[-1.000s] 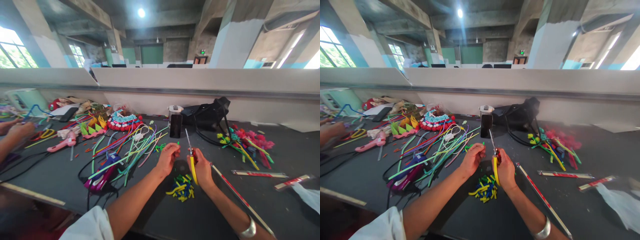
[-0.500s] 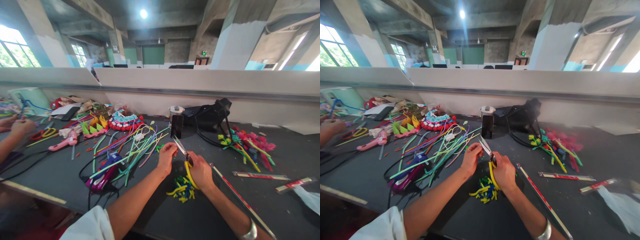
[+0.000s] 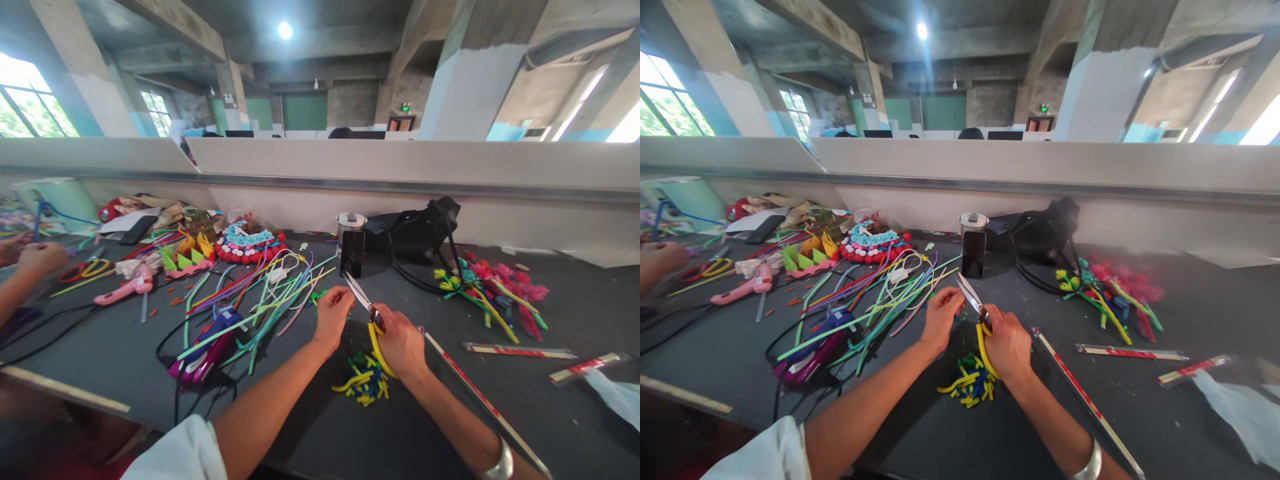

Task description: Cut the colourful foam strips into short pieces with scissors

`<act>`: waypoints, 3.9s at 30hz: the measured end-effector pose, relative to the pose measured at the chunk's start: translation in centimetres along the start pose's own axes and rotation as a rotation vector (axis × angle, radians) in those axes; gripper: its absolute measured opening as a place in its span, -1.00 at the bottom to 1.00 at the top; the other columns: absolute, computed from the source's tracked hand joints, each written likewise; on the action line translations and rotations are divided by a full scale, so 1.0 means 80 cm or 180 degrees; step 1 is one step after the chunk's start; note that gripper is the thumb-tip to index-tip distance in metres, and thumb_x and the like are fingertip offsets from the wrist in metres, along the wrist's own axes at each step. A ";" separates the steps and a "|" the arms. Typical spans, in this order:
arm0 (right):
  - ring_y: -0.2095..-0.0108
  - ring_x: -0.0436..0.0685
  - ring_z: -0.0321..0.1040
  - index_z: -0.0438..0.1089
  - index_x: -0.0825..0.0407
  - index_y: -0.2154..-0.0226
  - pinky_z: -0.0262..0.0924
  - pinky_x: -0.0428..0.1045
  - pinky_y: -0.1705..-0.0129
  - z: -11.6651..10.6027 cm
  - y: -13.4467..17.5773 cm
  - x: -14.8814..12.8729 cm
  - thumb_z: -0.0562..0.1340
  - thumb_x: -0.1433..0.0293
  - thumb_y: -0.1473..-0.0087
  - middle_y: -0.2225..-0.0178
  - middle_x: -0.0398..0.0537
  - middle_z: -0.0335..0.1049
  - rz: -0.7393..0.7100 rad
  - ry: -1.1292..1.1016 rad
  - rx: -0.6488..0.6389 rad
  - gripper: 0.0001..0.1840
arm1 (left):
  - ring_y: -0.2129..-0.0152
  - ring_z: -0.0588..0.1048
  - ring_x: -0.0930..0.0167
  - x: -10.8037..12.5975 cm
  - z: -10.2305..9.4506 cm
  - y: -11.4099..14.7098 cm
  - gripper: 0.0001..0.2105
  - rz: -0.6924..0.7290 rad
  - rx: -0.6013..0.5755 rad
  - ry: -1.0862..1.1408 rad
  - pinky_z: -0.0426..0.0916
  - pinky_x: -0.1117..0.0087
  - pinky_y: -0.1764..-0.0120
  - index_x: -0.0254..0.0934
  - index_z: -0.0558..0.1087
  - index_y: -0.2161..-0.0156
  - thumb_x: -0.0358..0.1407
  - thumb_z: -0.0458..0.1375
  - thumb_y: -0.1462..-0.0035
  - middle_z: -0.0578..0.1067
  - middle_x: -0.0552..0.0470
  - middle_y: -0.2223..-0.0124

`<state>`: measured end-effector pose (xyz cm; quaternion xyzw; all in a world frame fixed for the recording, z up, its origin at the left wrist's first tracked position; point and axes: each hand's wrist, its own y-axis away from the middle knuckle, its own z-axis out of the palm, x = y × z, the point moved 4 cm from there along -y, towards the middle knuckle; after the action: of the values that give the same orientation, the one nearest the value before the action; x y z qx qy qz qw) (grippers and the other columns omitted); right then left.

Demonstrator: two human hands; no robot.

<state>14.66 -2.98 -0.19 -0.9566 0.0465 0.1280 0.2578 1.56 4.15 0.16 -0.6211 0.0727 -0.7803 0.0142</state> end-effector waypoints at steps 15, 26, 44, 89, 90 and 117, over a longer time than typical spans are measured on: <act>0.44 0.01 0.19 0.38 -0.07 0.14 -0.18 -0.13 0.48 -0.011 0.000 -0.009 0.18 0.45 -0.02 0.48 -0.14 0.30 -0.0059 0.0012 -0.0048 -0.70 | 0.58 0.16 0.53 -0.003 0.003 0.001 -0.85 0.0228 -0.0151 -0.0033 0.03 0.48 0.51 -0.29 0.28 0.50 -0.28 0.09 -0.02 0.20 0.16 0.56; 0.45 -0.01 0.16 0.38 -0.08 0.14 -0.22 -0.14 0.48 -0.011 0.002 -0.009 0.21 0.42 -0.01 0.49 -0.16 0.28 0.0019 -0.0087 -0.0140 -0.70 | 0.57 0.17 0.52 0.003 0.000 -0.001 -0.83 0.0403 -0.0093 -0.0206 0.05 0.48 0.50 -0.29 0.28 0.50 -0.27 0.07 -0.06 0.20 0.16 0.56; 0.48 0.00 0.18 0.38 -0.08 0.16 -0.19 -0.13 0.47 -0.004 0.002 -0.006 0.17 0.45 -0.01 0.52 -0.17 0.28 0.0020 -0.0114 -0.0166 -0.71 | 0.58 0.15 0.52 0.009 0.000 0.002 -0.83 0.0494 -0.0151 -0.0246 0.04 0.48 0.50 -0.30 0.30 0.49 -0.27 0.09 -0.05 0.19 0.16 0.57; 0.44 0.04 0.20 0.34 -0.02 0.14 -0.06 -0.12 0.42 0.000 0.003 -0.006 0.11 0.48 0.01 0.48 -0.15 0.28 -0.0027 -0.0281 -0.0223 -0.67 | 0.57 0.13 0.52 0.011 0.006 0.010 -0.84 0.0547 -0.0264 -0.0407 0.04 0.48 0.47 -0.29 0.27 0.54 -0.31 0.07 -0.02 0.16 0.17 0.56; 0.46 0.03 0.20 0.35 -0.02 0.15 -0.07 -0.12 0.43 0.001 0.003 -0.006 0.10 0.47 0.00 0.50 -0.16 0.27 0.0001 -0.0310 -0.0256 -0.69 | 0.57 0.13 0.52 0.011 0.006 0.010 -0.84 0.0541 -0.0257 -0.0404 0.05 0.48 0.47 -0.29 0.28 0.53 -0.31 0.08 -0.02 0.17 0.17 0.56; 0.48 0.01 0.26 0.34 -0.02 0.19 -0.10 -0.14 0.47 0.000 0.003 -0.006 0.08 0.47 -0.01 0.50 -0.18 0.33 0.0109 -0.0551 -0.0351 -0.72 | 0.55 0.13 0.51 0.010 0.010 0.014 -0.82 0.0624 -0.0358 -0.0473 0.05 0.48 0.47 -0.29 0.27 0.55 -0.30 0.08 -0.03 0.16 0.16 0.56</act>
<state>14.17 -3.20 -0.18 -0.9537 0.0333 0.2169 0.2056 2.05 2.91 0.99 -0.6669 0.1754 -0.7216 0.0609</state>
